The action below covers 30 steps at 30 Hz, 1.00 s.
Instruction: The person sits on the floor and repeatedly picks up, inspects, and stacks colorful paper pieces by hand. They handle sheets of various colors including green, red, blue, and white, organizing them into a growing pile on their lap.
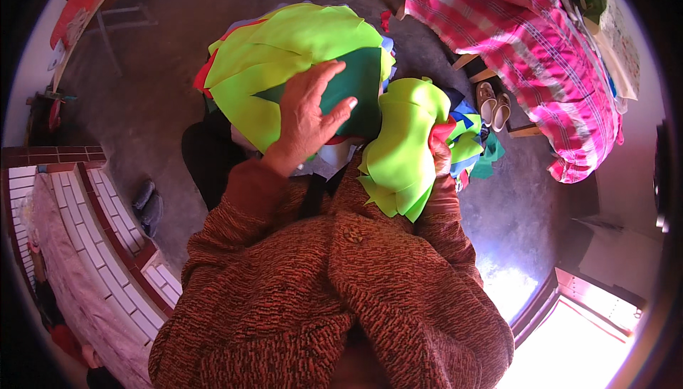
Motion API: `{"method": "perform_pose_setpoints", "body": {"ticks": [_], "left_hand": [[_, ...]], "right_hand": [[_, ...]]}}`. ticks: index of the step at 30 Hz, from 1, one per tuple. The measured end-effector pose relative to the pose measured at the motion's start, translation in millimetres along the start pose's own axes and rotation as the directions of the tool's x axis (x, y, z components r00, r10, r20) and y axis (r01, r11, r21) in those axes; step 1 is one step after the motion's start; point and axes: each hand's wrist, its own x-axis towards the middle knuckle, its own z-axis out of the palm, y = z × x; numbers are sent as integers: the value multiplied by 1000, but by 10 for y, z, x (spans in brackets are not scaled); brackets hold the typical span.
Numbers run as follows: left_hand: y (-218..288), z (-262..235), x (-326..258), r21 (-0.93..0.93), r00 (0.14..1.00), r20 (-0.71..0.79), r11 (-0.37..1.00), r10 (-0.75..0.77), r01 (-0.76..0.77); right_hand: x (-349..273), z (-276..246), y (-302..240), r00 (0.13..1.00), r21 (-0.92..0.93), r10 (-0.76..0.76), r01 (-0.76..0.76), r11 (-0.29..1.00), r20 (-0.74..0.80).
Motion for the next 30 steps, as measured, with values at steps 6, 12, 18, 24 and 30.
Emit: {"method": "perform_pose_setpoints", "body": {"ticks": [6,12,18,24,30], "left_hand": [[237,338,-343,-509,813,428,637,-396,579],[220,508,-527,-347,442,763,280,-470,895],[291,527,-528,-427,435,816,111,-380,898],[326,463,-486,-541,639,677,341,-366,768],[430,341,-407,-700,835,486,458,-258,549]], "right_hand": [[44,-223,-16,996,85,0,-7,996,88],[14,-386,-8,990,63,19,-28,998,137],[7,-442,-4,992,22,52,-55,998,117],[-10,-356,-21,995,87,87,-91,992,53],[99,-476,136,984,369,-113,56,928,136]]}}
